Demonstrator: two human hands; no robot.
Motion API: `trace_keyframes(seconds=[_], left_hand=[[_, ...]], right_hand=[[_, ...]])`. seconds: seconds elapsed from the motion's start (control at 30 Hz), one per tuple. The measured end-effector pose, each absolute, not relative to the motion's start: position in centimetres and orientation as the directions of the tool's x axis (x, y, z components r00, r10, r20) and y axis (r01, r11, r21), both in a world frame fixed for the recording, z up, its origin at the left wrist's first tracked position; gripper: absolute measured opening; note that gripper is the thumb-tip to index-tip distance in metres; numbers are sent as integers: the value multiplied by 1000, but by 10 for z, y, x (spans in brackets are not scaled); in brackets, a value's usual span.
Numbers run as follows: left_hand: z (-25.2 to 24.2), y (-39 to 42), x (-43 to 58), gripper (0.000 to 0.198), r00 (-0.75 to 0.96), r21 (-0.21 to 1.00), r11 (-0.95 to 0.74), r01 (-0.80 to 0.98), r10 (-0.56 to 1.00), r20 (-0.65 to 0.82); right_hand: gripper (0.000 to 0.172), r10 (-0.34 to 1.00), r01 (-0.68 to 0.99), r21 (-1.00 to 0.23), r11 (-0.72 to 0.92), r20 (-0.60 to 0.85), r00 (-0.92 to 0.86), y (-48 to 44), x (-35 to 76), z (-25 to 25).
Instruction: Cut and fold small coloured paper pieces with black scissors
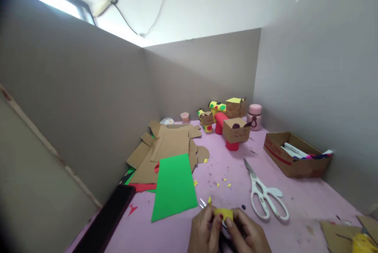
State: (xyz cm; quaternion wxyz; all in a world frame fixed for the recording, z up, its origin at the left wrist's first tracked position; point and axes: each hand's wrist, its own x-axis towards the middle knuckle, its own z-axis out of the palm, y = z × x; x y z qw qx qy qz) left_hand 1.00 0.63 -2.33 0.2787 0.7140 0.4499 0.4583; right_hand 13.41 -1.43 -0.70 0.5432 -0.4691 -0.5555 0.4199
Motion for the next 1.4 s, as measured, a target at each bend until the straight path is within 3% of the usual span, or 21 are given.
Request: trace_keyframes(seconds=[0.2, 0.53, 0.73, 1.03, 1.27, 1.4], left_hand=[[-8, 2, 9, 30, 211, 842, -410, 351, 911, 356], [2, 12, 2, 33, 40, 910, -318, 265, 947, 319], [2, 8, 8, 33, 147, 916, -352, 194, 933, 328], [3, 1, 5, 38, 54, 951, -297, 85, 955, 293], [-8, 3, 5, 26, 108, 968, -250, -26, 962, 251], [-8, 3, 0, 29, 163, 973, -225, -54, 959, 231]], right_hand=[[31, 968, 56, -967, 249, 246, -48, -14, 135, -8], [29, 955, 12, -966, 258, 257, 149, -8, 144, 2], [30, 962, -3, -964, 267, 266, 57, -8, 138, 1], [35, 962, 5, -965, 262, 261, 76, -6, 134, -2], [37, 955, 31, -955, 297, 296, -12, -8, 131, -8], [36, 947, 77, -943, 323, 322, -25, -12, 128, -11]])
